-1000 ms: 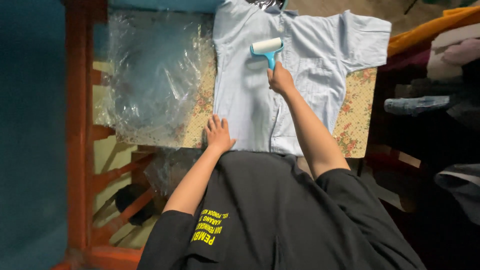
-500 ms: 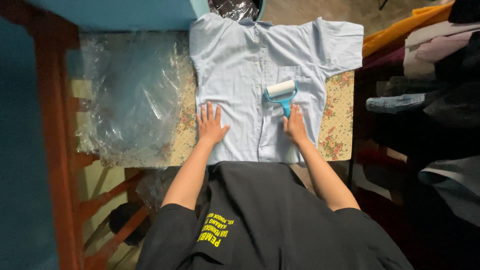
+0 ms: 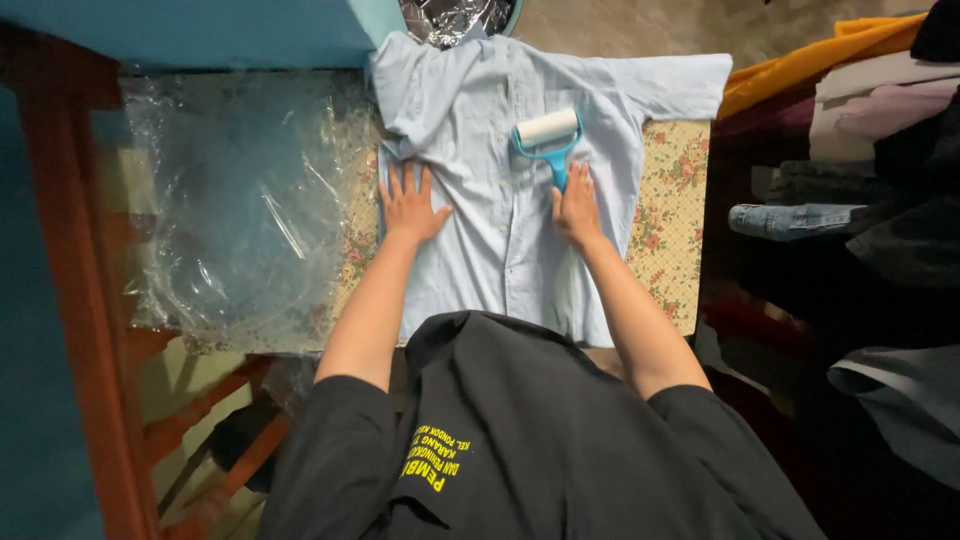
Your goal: Cleaning a shirt with a lint roller and then buttoning it up.
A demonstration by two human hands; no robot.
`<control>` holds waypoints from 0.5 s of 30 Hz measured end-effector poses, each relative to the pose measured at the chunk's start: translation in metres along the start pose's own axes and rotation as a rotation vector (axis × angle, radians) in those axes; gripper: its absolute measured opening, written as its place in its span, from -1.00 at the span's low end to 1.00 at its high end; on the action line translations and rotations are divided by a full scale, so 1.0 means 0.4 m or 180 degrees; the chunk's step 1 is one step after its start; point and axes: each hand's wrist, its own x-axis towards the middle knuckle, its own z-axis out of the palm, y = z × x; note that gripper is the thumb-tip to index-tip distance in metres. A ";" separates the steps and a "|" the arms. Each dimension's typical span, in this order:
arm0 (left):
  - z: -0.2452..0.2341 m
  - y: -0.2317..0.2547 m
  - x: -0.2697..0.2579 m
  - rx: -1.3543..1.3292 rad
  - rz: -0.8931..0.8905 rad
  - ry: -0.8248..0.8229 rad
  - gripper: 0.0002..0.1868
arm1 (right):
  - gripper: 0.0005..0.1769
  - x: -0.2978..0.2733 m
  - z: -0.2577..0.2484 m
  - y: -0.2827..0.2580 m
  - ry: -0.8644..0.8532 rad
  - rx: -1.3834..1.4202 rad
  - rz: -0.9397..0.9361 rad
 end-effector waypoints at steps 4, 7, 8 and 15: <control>-0.019 0.015 0.091 0.0114 -0.0158 -0.0144 -0.04 | -0.27 0.091 -0.011 0.012 -0.0195 0.0135 0.0155; -0.034 0.019 0.079 0.0020 -0.0228 -0.0103 -0.07 | -0.25 0.146 0.009 0.047 -0.0319 0.0284 0.0250; -0.015 0.014 0.066 -0.0028 -0.0233 0.0015 -0.07 | -0.29 0.150 0.000 0.046 -0.0317 0.0387 0.0219; 0.132 -0.028 -0.265 -0.0218 0.0168 0.1392 -0.17 | -0.54 -0.011 -0.024 0.017 0.0835 0.0813 -0.0340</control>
